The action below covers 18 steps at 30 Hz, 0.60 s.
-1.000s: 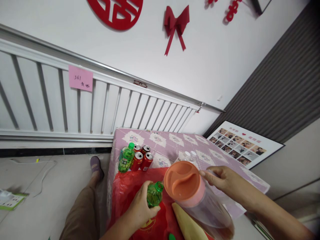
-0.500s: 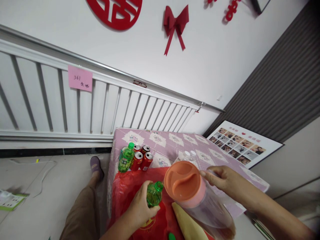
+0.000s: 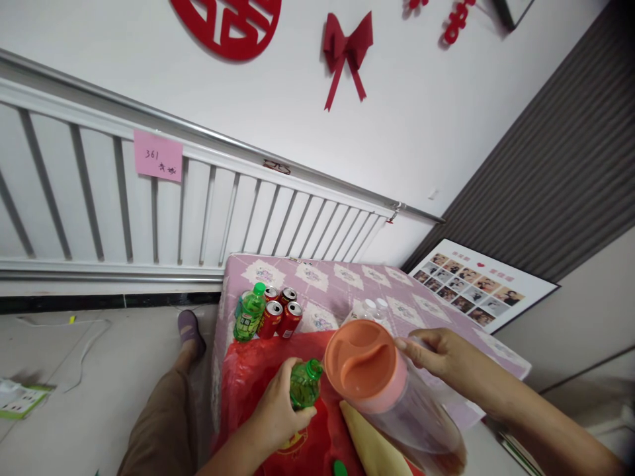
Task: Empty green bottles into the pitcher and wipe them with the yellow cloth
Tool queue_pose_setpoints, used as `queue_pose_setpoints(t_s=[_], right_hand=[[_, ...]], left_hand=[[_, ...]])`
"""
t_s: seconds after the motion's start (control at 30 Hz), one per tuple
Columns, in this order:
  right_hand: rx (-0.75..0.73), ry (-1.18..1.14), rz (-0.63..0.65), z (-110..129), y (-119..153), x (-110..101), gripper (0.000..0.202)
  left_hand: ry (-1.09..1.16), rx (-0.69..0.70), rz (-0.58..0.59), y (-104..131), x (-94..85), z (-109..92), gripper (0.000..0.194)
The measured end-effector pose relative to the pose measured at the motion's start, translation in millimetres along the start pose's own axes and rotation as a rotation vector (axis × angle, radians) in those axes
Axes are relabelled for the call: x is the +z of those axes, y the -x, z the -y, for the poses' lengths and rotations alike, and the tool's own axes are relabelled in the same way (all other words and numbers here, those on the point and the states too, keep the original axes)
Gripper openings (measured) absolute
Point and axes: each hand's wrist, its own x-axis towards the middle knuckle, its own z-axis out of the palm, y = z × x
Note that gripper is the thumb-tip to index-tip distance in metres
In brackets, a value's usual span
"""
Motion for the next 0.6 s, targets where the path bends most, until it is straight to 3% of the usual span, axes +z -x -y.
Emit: queue_pose_setpoints(t_s=[0.6], right_hand=[[0.017, 0.047, -0.002, 10.7, 3.3, -3.4, 0.046]], left_hand=[[0.009, -0.003, 0.001, 0.2, -1.5, -2.3, 0.073]])
